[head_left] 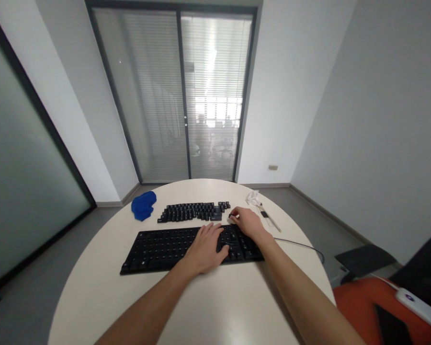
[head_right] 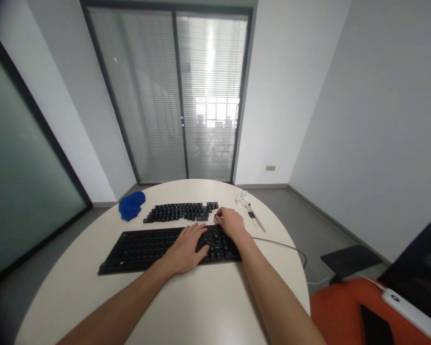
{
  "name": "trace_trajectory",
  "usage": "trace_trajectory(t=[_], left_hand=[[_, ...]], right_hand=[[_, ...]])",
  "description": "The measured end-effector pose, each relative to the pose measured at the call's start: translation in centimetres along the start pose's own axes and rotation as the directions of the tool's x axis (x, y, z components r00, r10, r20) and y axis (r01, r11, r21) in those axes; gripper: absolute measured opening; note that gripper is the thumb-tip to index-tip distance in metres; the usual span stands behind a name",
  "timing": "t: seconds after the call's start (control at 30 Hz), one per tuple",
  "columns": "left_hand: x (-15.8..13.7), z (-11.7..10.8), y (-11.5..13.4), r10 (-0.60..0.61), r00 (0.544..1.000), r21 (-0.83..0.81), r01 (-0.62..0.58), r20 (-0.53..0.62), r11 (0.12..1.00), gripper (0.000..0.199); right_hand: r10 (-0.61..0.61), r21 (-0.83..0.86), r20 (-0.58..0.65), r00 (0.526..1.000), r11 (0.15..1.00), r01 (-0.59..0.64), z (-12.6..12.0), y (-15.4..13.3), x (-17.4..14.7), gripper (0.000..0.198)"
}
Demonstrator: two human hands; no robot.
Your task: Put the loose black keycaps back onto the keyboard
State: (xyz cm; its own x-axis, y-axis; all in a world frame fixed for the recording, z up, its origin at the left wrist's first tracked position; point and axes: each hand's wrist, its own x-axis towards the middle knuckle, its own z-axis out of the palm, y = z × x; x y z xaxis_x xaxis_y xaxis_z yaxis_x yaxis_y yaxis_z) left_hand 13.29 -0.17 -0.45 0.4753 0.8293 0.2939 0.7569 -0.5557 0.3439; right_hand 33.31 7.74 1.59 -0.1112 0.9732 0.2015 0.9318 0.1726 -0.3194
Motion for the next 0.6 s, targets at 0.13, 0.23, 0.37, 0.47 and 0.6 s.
trace_trajectory(t=[0.13, 0.23, 0.37, 0.47, 0.6], left_hand=[[0.2, 0.3, -0.3, -0.005, 1.000, -0.030, 0.005, -0.028, 1.000, 0.045], [0.1, 0.5, -0.4, 0.002, 0.999, -0.028, -0.003, -0.040, 1.000, 0.045], [0.0, 0.6, -0.5, 0.005, 0.999, -0.016, -0.005, -0.037, 1.000, 0.045], [0.0, 0.6, -0.5, 0.005, 0.999, -0.012, -0.006, -0.040, 1.000, 0.045], [0.0, 0.6, -0.5, 0.014, 0.999, -0.016, -0.015, -0.044, 1.000, 0.043]], right_hand=[[-0.254, 0.360, 0.074, 0.964, 0.909, 0.212, -0.8, 0.8, -1.6, 0.021], [-0.358, 0.479, 0.086, 0.930, 0.833, 0.277, -1.5, 1.2, -2.7, 0.024], [-0.376, 0.484, 0.137, 0.916, 0.833, 0.270, -2.2, 1.3, -3.5, 0.025], [-0.396, 0.498, 0.172, 0.902, 0.825, 0.267, -2.3, 1.1, -3.6, 0.024], [-0.417, 0.480, 0.163, 0.894, 0.825, 0.298, -2.0, 0.9, -3.6, 0.021]])
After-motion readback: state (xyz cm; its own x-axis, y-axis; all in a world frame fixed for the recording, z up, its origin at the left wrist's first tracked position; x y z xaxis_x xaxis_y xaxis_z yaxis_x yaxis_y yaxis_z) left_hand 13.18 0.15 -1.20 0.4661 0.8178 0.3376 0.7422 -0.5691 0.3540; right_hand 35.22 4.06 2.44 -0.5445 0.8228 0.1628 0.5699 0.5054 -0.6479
